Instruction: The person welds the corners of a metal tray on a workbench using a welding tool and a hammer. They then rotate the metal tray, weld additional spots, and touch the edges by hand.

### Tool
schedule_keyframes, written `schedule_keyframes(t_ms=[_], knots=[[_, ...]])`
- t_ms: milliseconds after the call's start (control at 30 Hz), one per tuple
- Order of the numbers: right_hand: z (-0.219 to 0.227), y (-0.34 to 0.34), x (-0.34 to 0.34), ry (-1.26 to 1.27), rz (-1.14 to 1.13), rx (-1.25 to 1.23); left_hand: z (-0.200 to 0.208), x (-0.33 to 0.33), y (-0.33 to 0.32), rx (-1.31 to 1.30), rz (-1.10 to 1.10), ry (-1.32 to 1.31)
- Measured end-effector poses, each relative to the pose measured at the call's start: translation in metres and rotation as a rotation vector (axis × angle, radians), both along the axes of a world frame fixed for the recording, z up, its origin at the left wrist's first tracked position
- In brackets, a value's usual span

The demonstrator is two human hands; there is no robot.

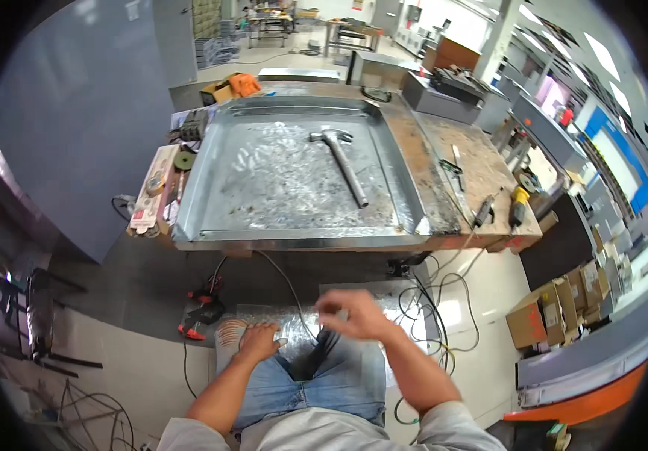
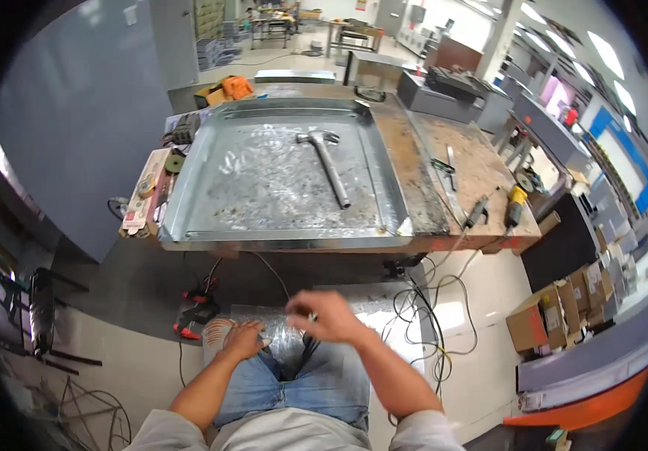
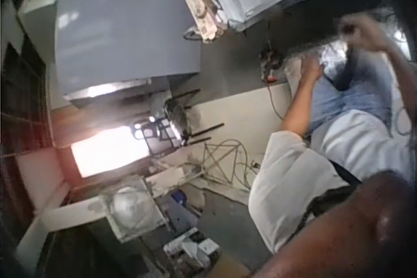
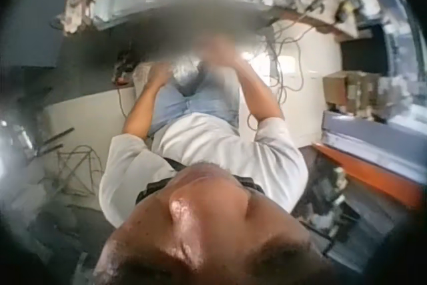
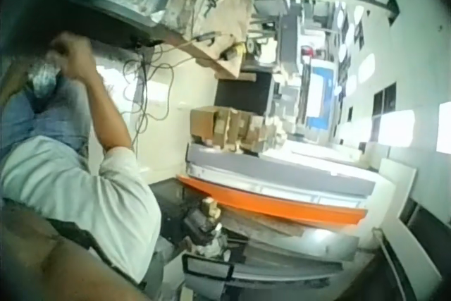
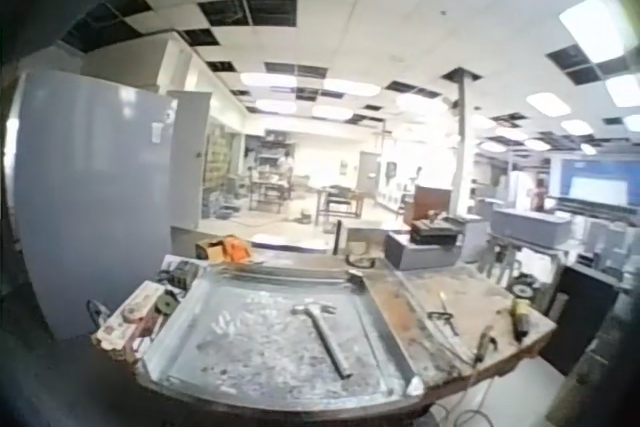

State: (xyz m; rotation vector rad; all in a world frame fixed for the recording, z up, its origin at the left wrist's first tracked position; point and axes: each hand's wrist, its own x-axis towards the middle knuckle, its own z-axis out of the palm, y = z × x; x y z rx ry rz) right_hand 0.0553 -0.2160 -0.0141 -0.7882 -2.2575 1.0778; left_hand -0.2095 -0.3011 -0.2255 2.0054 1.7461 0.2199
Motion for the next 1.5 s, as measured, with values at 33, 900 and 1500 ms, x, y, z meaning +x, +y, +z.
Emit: schedule_keyframes(t_ms=[33,900,1500], knots=[[0.024,0.015,0.002,0.054,-0.097,0.158,0.001,0.006,-0.002,-0.066,-0.013,0.092],[0.113,0.279,0.071,0.017,-0.674,-0.455,-0.012,-0.002,0.011,-0.073,0.202,0.017],[-0.009,0.261,0.249,-0.304,-1.035,-0.022,-0.018,-0.003,0.016,-0.063,0.172,-0.051]])
